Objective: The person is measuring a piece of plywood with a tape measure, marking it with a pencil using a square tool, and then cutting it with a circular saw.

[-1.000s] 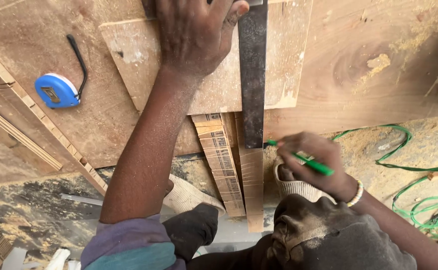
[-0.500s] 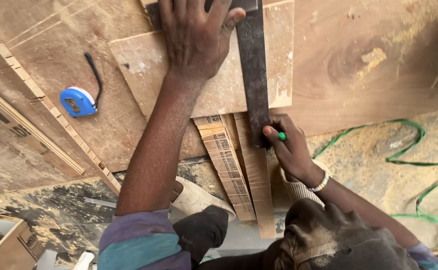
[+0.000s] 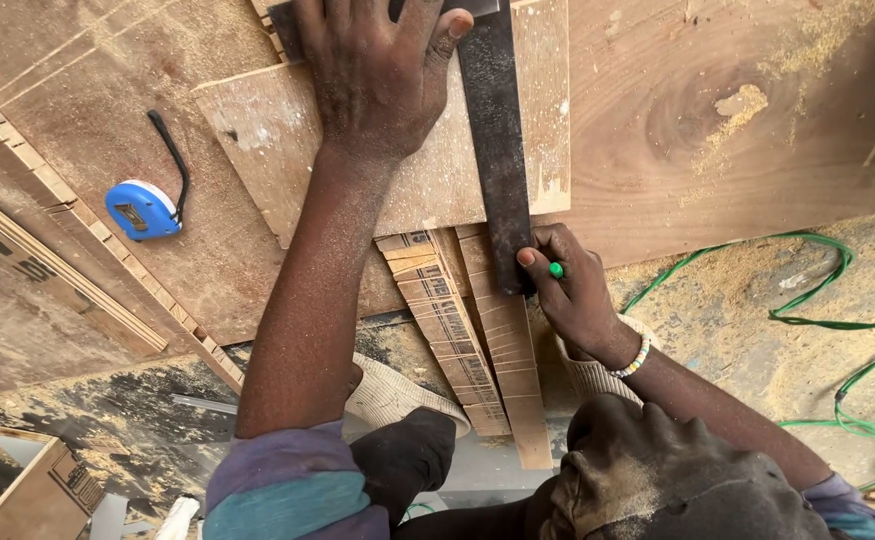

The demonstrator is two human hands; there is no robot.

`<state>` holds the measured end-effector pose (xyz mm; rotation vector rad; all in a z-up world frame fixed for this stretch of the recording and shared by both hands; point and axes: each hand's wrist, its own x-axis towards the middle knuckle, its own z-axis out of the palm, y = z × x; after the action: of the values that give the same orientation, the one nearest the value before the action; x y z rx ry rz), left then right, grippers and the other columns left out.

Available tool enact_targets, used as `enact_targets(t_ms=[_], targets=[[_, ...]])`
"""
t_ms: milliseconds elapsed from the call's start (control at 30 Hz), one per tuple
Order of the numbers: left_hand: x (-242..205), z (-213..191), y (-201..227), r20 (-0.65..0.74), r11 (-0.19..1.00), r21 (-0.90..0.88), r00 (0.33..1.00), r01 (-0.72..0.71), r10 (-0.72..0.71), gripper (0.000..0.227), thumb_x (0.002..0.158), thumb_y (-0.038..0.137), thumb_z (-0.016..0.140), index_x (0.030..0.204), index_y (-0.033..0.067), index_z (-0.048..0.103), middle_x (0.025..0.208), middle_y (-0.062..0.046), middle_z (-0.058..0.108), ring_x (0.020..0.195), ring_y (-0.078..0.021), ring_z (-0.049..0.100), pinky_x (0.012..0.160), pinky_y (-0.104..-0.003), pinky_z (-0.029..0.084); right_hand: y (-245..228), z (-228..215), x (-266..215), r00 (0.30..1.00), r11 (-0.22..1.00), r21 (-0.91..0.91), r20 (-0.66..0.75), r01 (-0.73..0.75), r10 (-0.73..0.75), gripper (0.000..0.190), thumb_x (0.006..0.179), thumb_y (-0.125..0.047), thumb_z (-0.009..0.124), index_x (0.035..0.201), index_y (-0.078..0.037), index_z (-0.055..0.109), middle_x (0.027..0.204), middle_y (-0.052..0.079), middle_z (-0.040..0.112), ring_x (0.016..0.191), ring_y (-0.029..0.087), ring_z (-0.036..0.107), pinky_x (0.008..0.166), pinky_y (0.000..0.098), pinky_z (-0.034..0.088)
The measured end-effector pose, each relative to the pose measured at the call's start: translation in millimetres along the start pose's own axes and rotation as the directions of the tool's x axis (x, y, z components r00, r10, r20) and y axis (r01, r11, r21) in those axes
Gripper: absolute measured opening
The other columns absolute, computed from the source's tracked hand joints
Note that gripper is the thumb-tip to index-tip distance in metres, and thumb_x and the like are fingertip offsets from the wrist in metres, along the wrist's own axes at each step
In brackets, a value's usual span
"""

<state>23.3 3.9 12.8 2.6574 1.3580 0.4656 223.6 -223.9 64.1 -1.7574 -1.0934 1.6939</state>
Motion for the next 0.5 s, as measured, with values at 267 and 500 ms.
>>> enact_targets(t_ms=[267, 500], targets=[[-5.9, 1.9, -1.5, -0.003, 1.000, -0.005, 1.000, -0.011, 0.011, 0.028, 0.117, 0.040, 0.053, 0.131, 0.0207, 0.067, 0.116, -0.010, 0.058, 0.113, -0.0274, 0.055, 0.096, -0.058, 0.040, 4.3, 2.4, -1.6, 0.999, 0.999, 0.013, -0.009, 0.036, -0.036, 0.024, 0.108, -0.027, 0.057, 0.106, -0.004, 0.057, 0.070, 0.003, 0.061, 0.064, 0.009, 0.058, 0.058, 0.0276, 0.050], [-8.0, 5.4, -4.5, -0.020, 0.999, -0.016, 0.999, -0.043, 0.042, 0.016, 0.113, 0.025, 0.057, 0.124, 0.0191, 0.066, 0.102, -0.006, 0.057, 0.100, -0.0235, 0.056, 0.089, -0.053, 0.040, 6.3, 3.2, -1.8, 0.998, 0.998, -0.028, -0.017, 0.052, -0.053, 0.026, 0.109, -0.029, 0.056, 0.107, -0.004, 0.058, 0.073, 0.005, 0.061, 0.064, 0.010, 0.059, 0.058, 0.0287, 0.049]])
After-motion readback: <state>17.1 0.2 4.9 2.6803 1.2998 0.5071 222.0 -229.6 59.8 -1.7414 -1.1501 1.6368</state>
